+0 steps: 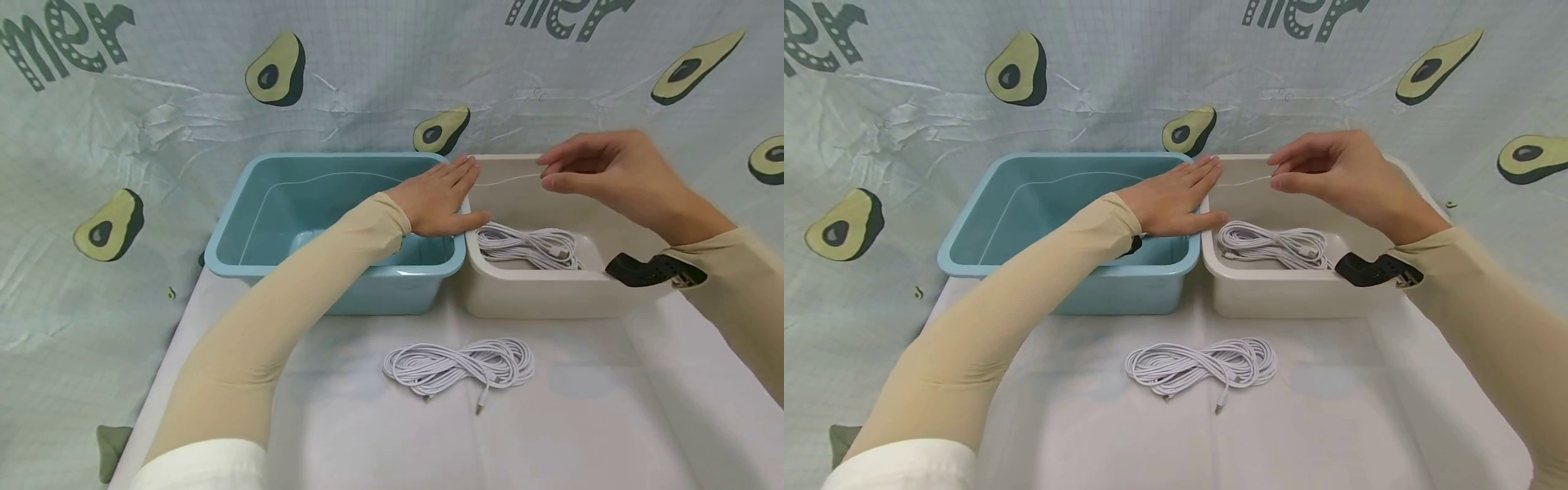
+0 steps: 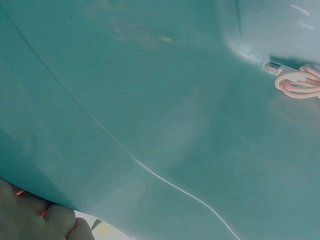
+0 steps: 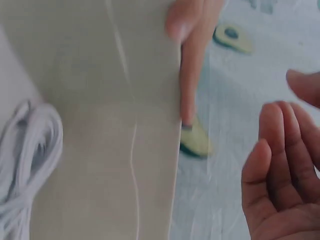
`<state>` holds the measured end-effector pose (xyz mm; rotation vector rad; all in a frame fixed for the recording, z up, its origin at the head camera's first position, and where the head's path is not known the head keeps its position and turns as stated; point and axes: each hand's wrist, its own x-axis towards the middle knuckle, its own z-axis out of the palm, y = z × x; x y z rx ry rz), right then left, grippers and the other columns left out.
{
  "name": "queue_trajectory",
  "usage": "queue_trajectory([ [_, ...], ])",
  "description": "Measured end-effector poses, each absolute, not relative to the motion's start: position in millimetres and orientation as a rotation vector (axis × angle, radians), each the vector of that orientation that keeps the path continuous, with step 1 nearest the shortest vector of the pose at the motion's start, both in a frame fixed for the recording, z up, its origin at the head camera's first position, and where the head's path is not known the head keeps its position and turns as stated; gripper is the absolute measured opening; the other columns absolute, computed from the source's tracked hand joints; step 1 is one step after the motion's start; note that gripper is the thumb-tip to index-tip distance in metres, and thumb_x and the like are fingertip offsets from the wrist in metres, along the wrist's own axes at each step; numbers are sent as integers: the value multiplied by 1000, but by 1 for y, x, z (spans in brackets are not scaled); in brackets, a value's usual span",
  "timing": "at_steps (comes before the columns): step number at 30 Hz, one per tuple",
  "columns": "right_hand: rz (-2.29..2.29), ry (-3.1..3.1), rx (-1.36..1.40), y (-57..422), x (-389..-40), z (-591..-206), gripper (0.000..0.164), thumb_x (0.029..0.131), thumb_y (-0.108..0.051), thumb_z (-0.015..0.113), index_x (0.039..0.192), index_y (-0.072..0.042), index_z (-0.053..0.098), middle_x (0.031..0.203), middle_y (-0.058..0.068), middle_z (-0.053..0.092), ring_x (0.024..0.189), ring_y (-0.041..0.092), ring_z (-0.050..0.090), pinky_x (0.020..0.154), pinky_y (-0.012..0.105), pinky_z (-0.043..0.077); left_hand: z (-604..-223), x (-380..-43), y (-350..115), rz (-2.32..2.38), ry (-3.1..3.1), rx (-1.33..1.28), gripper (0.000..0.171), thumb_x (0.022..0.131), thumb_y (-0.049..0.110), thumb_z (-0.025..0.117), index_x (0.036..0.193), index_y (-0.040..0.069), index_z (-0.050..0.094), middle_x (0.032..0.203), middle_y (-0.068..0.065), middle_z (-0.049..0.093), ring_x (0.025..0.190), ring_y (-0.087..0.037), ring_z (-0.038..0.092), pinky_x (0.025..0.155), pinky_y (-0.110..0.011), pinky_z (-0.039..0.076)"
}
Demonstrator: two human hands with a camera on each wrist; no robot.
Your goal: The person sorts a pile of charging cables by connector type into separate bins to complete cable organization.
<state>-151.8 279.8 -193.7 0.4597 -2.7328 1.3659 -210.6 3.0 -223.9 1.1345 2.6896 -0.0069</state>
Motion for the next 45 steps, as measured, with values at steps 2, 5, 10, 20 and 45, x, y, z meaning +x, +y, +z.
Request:
queue_trajectory([
  [2, 1392, -2712, 467, 274, -147, -194, 33, 90, -20, 82, 121, -13, 76, 96, -11, 78, 85, 4, 74, 77, 9, 55, -224, -211, 3, -5, 2687, 1125, 93, 103, 69, 27, 167, 11, -7, 177, -4, -9, 165, -19, -11, 137, -35, -1],
  [5, 1377, -2731, 474, 267, -139, -194, 33, 90, -23, 82, 121, -15, 76, 98, -9, 77, 85, 5, 74, 77, 10, 56, -224, -210, 3, -1, 2686, 1114, 93, 103, 70, 27, 167, 11, -7, 177, -4, -9, 165, -19, -11, 137, -35, -1],
  [10, 1257, -2830, 465, 255, -121, -194, 31, 91, -35, 81, 119, -24, 76, 106, -3, 77, 89, 8, 74, 77, 12, 58, -224, -210, 4, -28, 2687, 1109, 93, 103, 71, 24, 167, 13, -10, 177, -2, -11, 165, -17, -12, 137, -34, -2],
  [20, 1390, -2651, 809, 236, -99, -206, 23, 86, -3, 82, 107, -11, 78, 91, -2, 78, 76, 12, 72, 66, 17, 57, -225, -213, 4, -41, 2697, 1109, 92, 103, 70, 26, 167, 12, -8, 177, -3, -10, 165, -18, -11, 137, -35, -1],
  [45, 1635, -2332, 1544, 205, -64, -275, 44, 75, 11, 86, 109, -15, 76, 96, -3, 75, 88, 8, 71, 82, 19, 61, -225, -212, 3, -48, 2699, 1123, 92, 104, 69, 26, 167, 10, -7, 176, -4, -12, 165, -19, -12, 137, -36, -1],
])
